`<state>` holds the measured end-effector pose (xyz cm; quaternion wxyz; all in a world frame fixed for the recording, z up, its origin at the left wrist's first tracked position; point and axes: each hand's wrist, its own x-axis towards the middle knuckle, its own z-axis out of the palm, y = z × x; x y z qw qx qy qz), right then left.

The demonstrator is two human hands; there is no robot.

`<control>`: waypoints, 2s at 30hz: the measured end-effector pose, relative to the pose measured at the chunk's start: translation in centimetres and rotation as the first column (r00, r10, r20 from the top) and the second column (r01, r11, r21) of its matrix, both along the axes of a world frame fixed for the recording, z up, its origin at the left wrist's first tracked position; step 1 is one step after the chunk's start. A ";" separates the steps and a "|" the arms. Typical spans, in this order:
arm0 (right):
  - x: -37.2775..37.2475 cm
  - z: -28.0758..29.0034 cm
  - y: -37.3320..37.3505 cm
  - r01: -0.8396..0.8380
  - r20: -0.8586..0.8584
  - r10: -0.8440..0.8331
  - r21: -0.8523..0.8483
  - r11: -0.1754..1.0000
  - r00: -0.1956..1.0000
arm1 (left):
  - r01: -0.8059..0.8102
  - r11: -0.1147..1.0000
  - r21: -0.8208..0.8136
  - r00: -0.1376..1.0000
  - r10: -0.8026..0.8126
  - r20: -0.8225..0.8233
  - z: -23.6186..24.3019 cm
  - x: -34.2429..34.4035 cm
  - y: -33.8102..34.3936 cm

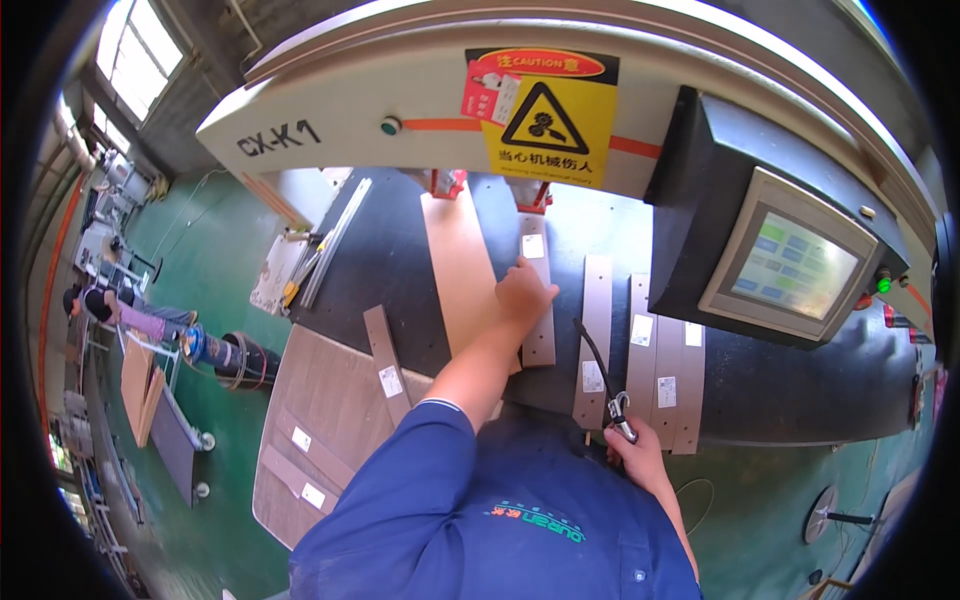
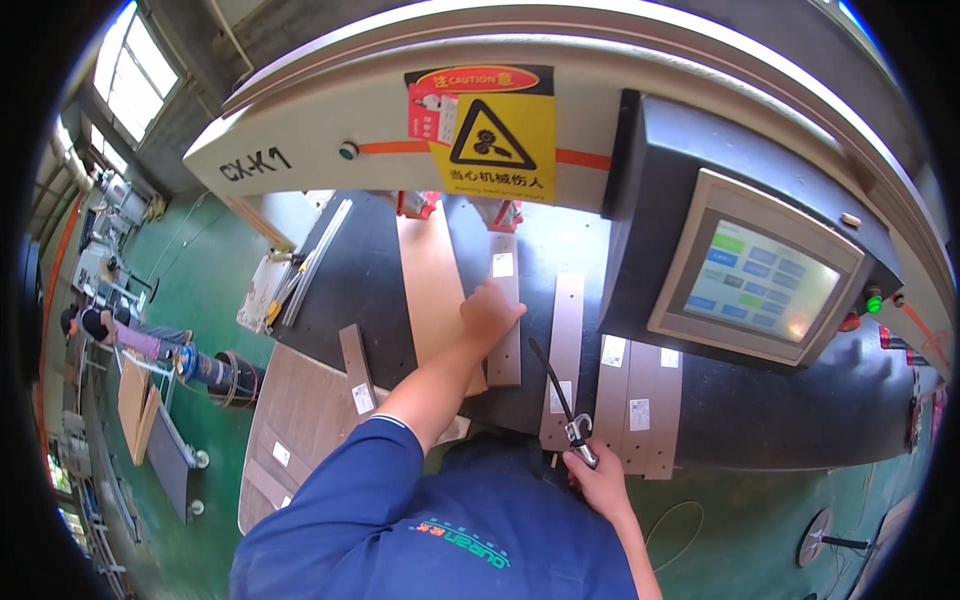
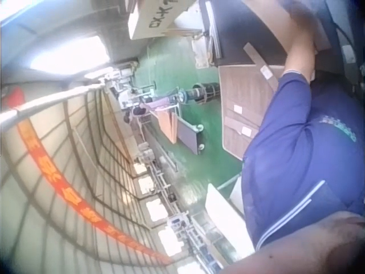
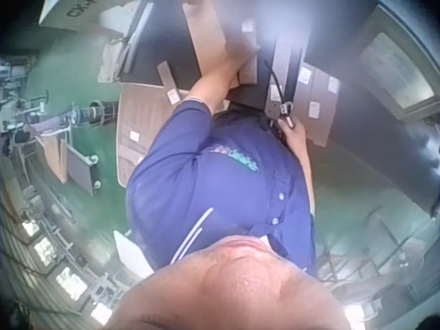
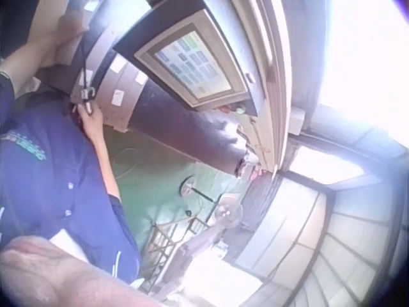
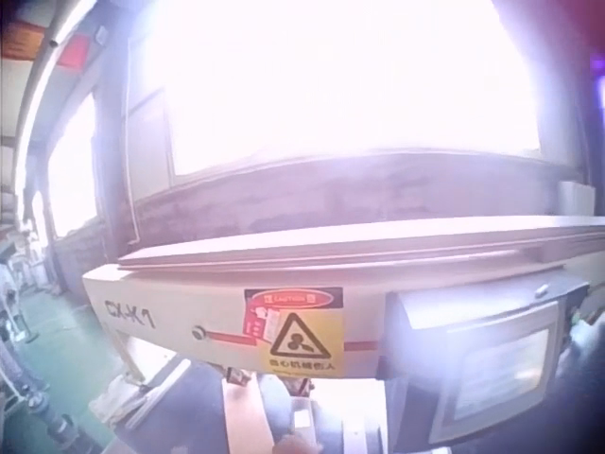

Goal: The person operates an industrial boring machine by hand, positioning wood panels against the fence and pressing buttons to activate the pneumatic drills. The person handles multiple wooden panels one at a time, flipping some over and using an air nozzle to clear dust from the machine surface.

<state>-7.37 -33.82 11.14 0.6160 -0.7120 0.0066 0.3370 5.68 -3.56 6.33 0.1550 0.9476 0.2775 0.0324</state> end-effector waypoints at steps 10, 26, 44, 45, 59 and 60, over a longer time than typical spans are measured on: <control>-0.4 0.4 -0.3 0.056 -0.034 -0.057 -0.038 0.998 0.998 | -0.126 0.936 0.328 0.983 0.162 -0.083 -3.7 1.2 4.2; 1.5 0.5 1.1 0.052 -0.083 -0.059 -0.087 0.995 0.995 | 0.491 0.868 0.066 0.864 -0.477 -0.161 -2.4 -8.3 19.5; 2.9 1.1 3.0 0.017 -0.056 -0.026 -0.145 0.989 0.998 | 0.181 0.962 0.204 0.954 -0.121 -0.274 -1.6 -0.4 9.8; 2.8 1.1 2.9 0.016 -0.050 -0.024 -0.159 0.987 0.998 | 0.187 0.962 0.201 0.955 -0.129 -0.268 -1.5 0.7 9.6; 1.9 1.1 1.8 0.141 -0.035 -0.149 -0.179 0.974 0.988 | -0.052 0.973 0.227 0.999 0.050 0.014 -6.4 8.1 12.6; 2.0 1.1 1.9 0.152 -0.042 -0.162 -0.178 0.972 0.986 | -0.050 0.977 0.207 0.999 0.047 0.018 -6.2 8.2 12.8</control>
